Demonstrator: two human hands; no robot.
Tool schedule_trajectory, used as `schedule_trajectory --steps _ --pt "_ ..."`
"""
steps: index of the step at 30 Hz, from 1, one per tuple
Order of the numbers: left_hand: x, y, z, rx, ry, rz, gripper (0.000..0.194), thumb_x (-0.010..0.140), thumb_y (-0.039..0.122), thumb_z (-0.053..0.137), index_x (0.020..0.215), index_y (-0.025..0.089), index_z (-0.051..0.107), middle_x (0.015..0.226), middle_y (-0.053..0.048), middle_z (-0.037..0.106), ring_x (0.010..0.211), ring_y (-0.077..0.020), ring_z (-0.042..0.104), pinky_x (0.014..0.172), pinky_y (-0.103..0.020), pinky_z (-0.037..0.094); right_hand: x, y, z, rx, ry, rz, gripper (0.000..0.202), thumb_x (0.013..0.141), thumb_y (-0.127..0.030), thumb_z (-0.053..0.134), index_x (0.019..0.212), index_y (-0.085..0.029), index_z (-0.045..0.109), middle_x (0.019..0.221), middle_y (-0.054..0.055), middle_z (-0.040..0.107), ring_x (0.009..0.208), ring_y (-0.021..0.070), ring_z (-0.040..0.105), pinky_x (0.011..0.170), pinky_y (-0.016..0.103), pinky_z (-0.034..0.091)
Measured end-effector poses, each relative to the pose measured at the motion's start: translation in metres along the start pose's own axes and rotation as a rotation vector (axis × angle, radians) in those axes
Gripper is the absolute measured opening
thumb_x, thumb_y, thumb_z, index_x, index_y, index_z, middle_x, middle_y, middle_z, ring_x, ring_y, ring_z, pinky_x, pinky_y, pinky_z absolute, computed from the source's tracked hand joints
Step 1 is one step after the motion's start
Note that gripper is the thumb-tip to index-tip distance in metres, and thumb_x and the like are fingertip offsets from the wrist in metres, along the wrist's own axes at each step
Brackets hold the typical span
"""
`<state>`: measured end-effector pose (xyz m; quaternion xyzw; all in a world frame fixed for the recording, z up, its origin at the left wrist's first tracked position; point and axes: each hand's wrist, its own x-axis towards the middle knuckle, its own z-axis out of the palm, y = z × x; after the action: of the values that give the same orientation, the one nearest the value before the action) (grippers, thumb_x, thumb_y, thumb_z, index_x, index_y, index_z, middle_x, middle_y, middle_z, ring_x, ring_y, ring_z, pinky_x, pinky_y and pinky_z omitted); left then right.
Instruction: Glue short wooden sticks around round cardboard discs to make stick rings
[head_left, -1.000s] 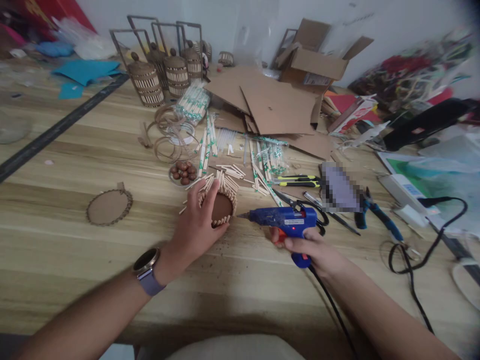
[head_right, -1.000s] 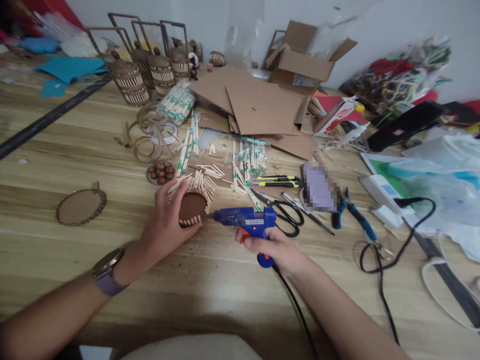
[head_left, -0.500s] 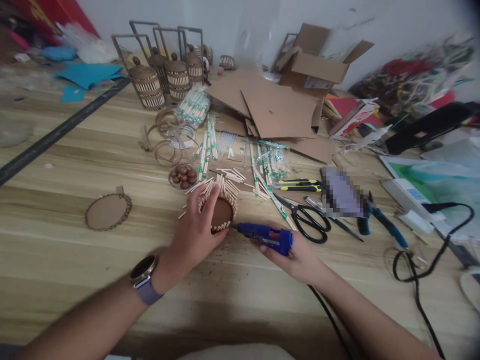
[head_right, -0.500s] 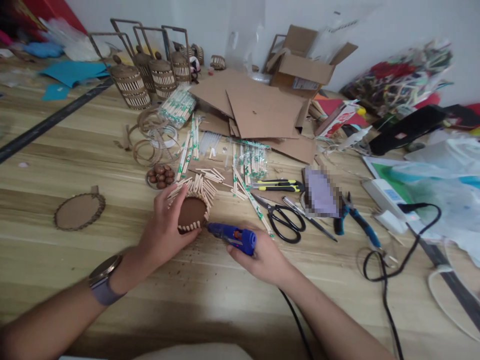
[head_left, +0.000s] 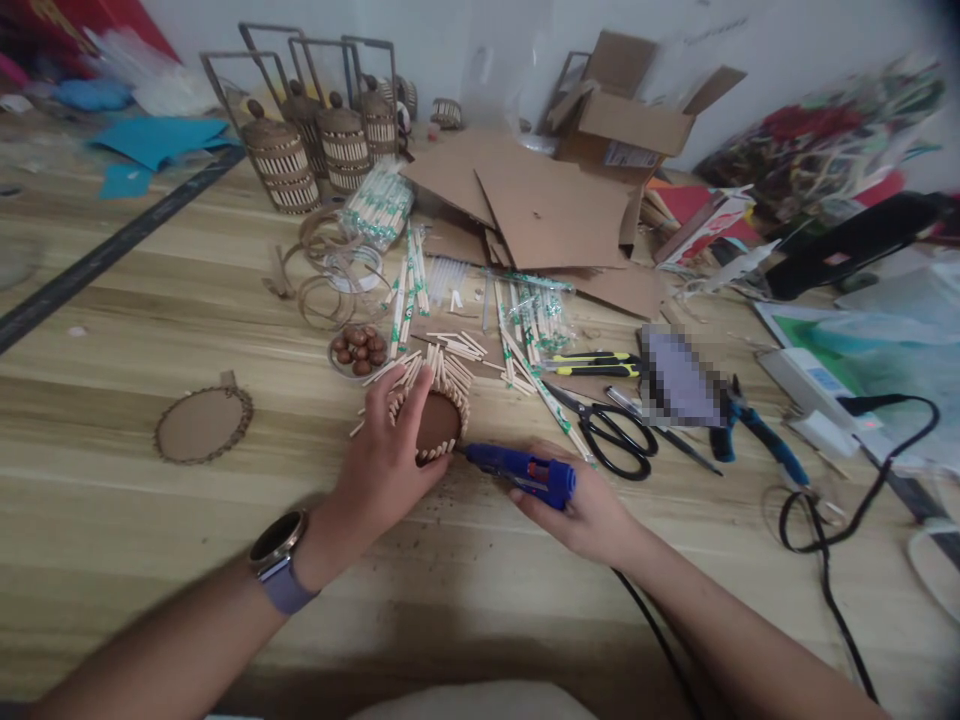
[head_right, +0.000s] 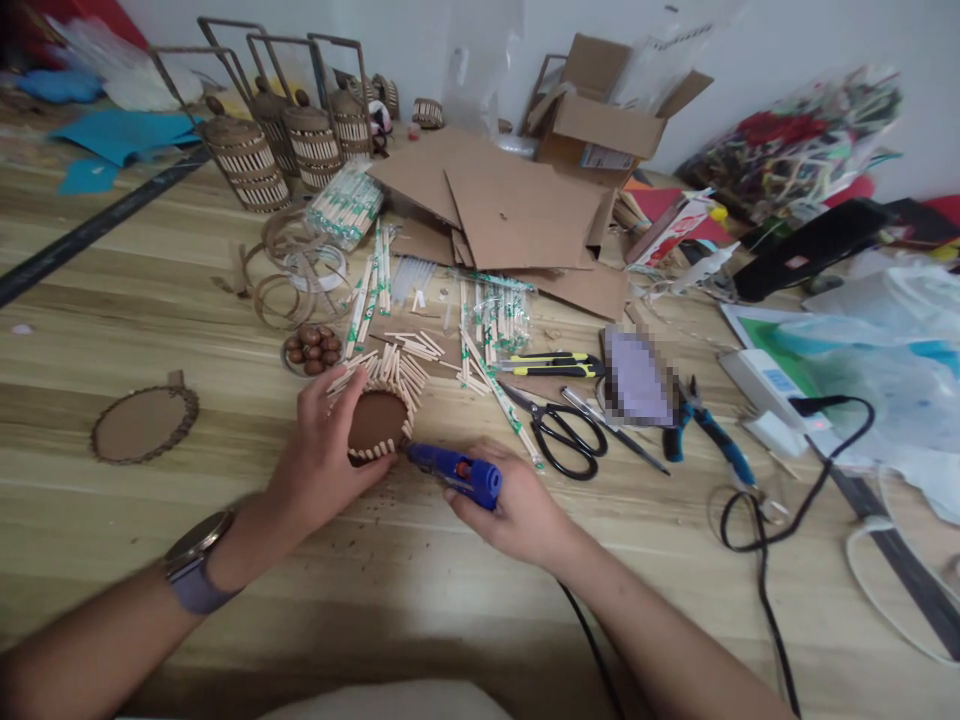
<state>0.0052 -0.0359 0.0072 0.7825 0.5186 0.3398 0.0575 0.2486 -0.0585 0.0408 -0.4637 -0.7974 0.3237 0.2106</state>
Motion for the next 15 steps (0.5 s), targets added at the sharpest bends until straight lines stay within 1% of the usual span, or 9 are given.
schedule_trajectory --steps 6,10,12,15 --pt "0.0 0.0007 -0.0008 -0.008 -0.01 -0.013 0.115 0.07 0.016 0.084 0.159 0.032 0.012 0.148 -0.017 0.032 0.14 -0.0384 0.043 0.108 -0.057 0.051 -0.0008 0.003 0.0009 -0.005 0.008 -0.015 0.018 0.092 -0.03 0.056 0.076 -0.023 0.054 0.075 0.005 0.062 0.075 0.0214 0.06 0.068 0.032 0.045" --pt "-0.0007 0.0002 -0.0003 -0.011 -0.015 -0.019 0.114 0.071 0.017 0.083 0.159 0.032 0.012 0.149 -0.017 0.031 0.139 -0.0386 0.044 0.105 -0.055 0.053 -0.0014 0.005 0.0036 -0.007 0.018 -0.009 0.018 0.09 -0.031 0.058 0.075 -0.023 0.053 0.075 0.004 0.062 0.074 0.021 0.06 0.068 0.032 0.046" --pt "-0.001 -0.0001 0.0 -0.01 -0.016 -0.016 0.115 0.071 0.016 0.084 0.159 0.032 0.011 0.149 -0.017 0.031 0.139 -0.0386 0.045 0.104 -0.055 0.054 -0.0018 0.0061 0.0056 0.009 0.03 0.019 0.019 0.09 -0.033 0.058 0.076 -0.022 0.054 0.076 0.005 0.062 0.075 0.0213 0.061 0.068 0.032 0.047" --pt "-0.001 -0.0001 -0.0001 -0.002 -0.015 -0.021 0.117 0.07 0.018 0.086 0.159 0.033 0.011 0.148 -0.017 0.031 0.138 -0.0391 0.045 0.104 -0.057 0.053 -0.0029 0.0076 0.0048 0.098 0.064 0.107 0.022 0.09 -0.042 0.06 0.081 -0.022 0.061 0.08 0.006 0.065 0.076 0.0222 0.063 0.068 0.032 0.049"
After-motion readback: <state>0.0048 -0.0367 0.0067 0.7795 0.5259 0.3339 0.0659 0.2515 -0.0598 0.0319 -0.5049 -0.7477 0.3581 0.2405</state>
